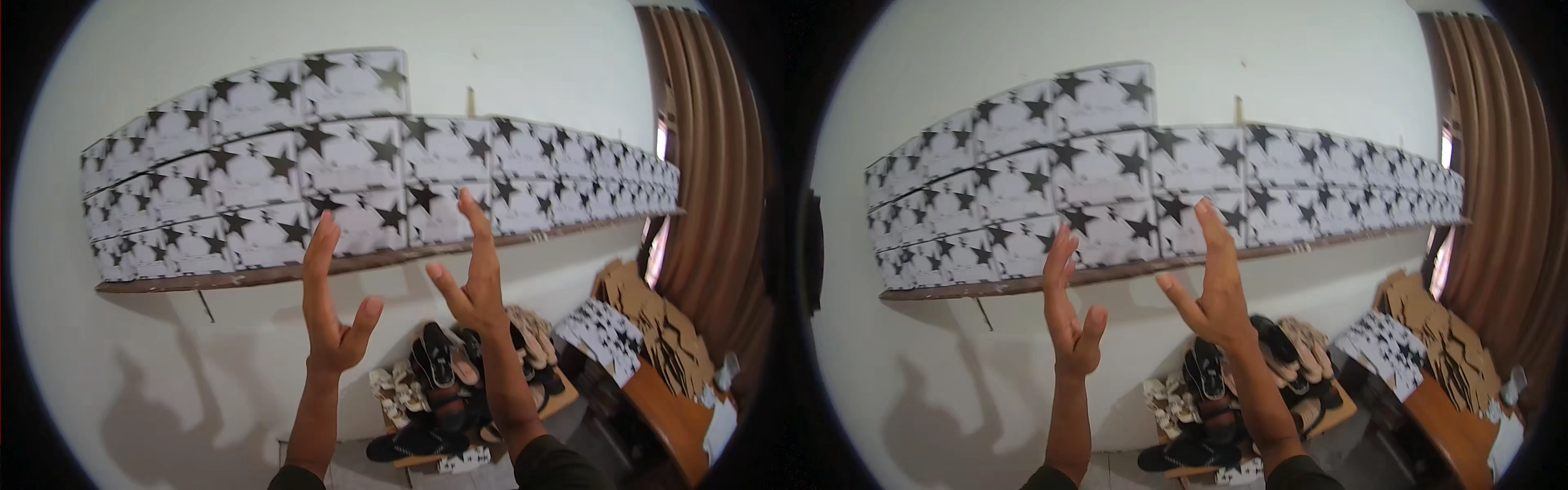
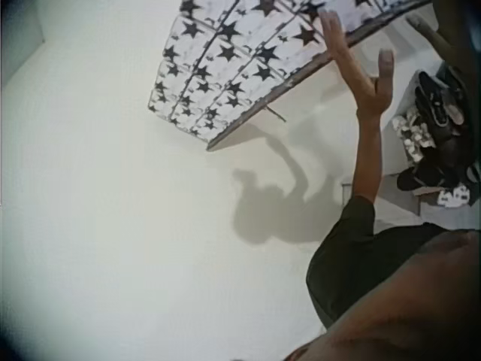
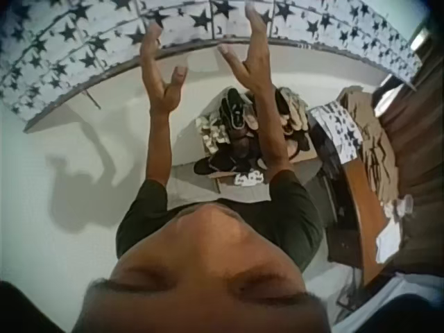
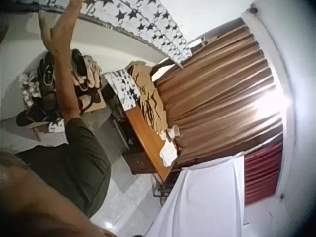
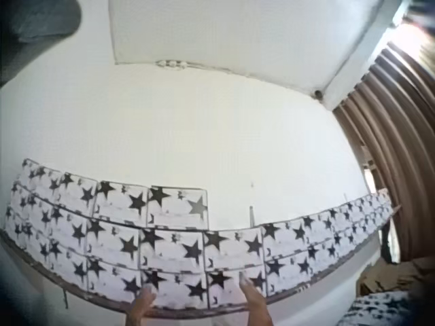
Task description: Assembling cardboard shoe boxes, placing tissue paper and silica gel packets inside, and stacking the finished boxes on a shelf.
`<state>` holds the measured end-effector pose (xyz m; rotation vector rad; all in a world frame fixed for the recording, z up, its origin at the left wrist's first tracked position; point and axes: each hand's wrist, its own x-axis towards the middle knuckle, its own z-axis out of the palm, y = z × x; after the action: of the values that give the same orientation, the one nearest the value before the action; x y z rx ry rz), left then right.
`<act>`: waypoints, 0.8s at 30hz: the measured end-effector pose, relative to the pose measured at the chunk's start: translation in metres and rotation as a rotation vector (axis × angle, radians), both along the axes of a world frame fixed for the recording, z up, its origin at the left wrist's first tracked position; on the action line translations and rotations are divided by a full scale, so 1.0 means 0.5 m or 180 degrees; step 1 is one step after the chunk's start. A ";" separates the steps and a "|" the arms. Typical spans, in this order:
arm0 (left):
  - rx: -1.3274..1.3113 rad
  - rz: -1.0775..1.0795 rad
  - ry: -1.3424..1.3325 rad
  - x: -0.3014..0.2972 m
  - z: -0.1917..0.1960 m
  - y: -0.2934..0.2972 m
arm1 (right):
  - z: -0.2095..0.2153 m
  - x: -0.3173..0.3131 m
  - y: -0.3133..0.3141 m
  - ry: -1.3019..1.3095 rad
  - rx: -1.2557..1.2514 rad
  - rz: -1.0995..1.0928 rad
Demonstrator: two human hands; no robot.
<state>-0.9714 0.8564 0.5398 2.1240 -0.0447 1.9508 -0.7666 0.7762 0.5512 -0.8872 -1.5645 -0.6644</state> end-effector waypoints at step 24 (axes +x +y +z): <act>-0.3289 -0.2700 0.2263 0.534 -0.602 -0.523 | -0.643 0.314 -0.797 0.3165 -0.1782 -0.1885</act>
<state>-0.7042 0.5951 0.2385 1.5180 0.1419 0.4678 -0.6096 0.3777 0.2299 -1.7883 -0.5528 -0.0830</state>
